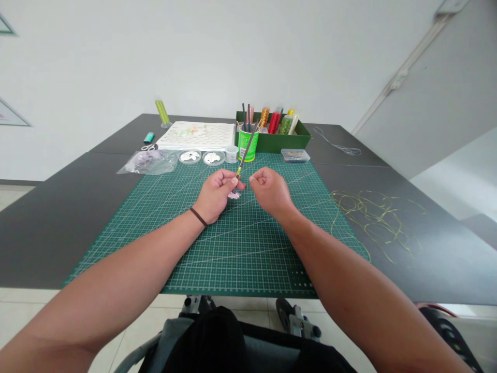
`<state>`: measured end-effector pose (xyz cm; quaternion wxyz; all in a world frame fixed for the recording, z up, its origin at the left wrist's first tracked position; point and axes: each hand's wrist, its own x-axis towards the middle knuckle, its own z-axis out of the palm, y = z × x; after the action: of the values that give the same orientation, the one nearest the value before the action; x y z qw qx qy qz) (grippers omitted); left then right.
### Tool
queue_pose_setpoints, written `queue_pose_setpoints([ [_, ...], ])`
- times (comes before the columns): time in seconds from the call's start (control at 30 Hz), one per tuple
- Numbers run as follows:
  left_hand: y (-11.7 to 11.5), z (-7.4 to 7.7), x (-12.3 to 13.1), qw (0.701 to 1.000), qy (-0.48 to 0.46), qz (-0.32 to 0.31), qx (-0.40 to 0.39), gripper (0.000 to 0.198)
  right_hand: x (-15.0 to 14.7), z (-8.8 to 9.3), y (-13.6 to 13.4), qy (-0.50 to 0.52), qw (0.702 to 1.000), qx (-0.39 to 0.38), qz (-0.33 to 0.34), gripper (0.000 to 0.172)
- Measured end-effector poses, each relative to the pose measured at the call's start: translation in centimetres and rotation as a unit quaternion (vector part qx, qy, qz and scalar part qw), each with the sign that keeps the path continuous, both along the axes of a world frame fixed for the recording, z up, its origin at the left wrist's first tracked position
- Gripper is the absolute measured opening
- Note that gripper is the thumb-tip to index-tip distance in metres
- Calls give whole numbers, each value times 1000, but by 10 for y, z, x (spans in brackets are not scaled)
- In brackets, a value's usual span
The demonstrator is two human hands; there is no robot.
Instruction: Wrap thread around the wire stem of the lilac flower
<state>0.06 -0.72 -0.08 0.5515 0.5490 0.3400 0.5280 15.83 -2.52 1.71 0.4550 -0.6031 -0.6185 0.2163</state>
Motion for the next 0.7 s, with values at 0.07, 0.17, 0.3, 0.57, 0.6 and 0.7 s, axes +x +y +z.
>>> queue_pose_setpoints([
  [0.07,0,0,0,1000,-11,-10,-5,19,0,0,0,3,1000,-5,4,15],
  [0.17,0,-1,0,998,-38,-35,-21,25,0,-1,0,9,1000,-8,6,15],
  [0.3,-1,0,-1,995,-68,-69,-36,34,1,-3,0,19,1000,-3,6,14],
  [0.57,-2,5,-3,977,-126,-148,-88,36,4,-10,1,66,996,25,60,13],
  [0.6,-2,5,-4,976,-126,-150,-90,35,4,-10,0,73,995,22,69,13],
  [0.7,-2,6,-5,978,-117,-146,-93,34,4,-11,0,93,992,11,90,13],
])
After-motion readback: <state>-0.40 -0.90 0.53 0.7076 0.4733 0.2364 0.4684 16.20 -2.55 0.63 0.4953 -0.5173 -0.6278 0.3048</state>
